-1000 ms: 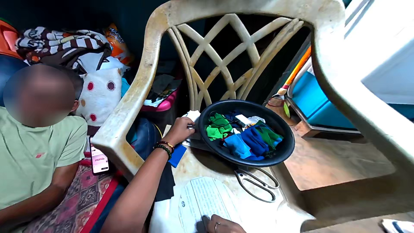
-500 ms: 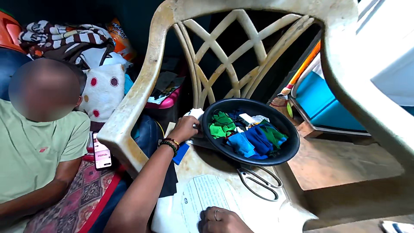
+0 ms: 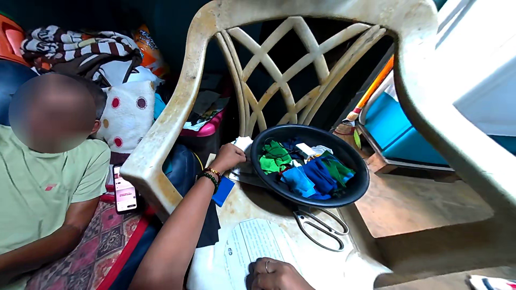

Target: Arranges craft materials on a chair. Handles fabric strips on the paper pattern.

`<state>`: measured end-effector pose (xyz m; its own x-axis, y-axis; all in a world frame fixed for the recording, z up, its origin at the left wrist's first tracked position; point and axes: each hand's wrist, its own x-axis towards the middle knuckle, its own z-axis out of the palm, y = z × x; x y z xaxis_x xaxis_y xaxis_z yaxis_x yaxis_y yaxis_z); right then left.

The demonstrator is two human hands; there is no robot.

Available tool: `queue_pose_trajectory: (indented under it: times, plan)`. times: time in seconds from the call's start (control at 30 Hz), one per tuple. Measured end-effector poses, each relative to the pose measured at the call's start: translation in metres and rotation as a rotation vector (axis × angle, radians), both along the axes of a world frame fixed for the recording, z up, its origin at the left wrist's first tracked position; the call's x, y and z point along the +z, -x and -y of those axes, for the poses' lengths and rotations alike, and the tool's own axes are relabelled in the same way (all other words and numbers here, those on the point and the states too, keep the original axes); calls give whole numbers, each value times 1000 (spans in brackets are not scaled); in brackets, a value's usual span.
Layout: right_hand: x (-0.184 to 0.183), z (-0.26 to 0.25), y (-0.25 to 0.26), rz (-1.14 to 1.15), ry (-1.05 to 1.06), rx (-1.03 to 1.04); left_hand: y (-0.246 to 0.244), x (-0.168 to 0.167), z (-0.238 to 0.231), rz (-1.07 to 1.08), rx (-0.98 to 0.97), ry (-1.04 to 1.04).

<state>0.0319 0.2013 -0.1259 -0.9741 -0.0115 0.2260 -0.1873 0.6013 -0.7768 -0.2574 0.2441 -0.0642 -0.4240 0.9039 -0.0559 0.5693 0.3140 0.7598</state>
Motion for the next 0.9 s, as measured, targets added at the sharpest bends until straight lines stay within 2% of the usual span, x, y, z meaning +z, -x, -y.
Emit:
queue_pose_trajectory:
  times: [0.3,0.43,0.53,0.67,0.77,0.9]
  plan:
    - [-1,0,2,-1,-2,15,-5,14,8,232,93,59]
    - [-2,0,2,-13,-9,12,-6,14,8,242,114,44]
    - [-2,0,3,-2,-8,14,-4,1,-2,268,267,-43]
    - [0,1,3,13,-10,10,-1,-2,-12,594,578,-224]
    - [2,3,3,23,1,-29,1,0,-6,592,589,-397]
    - [4,7,0,30,51,-106,-12,23,15,546,518,-555]
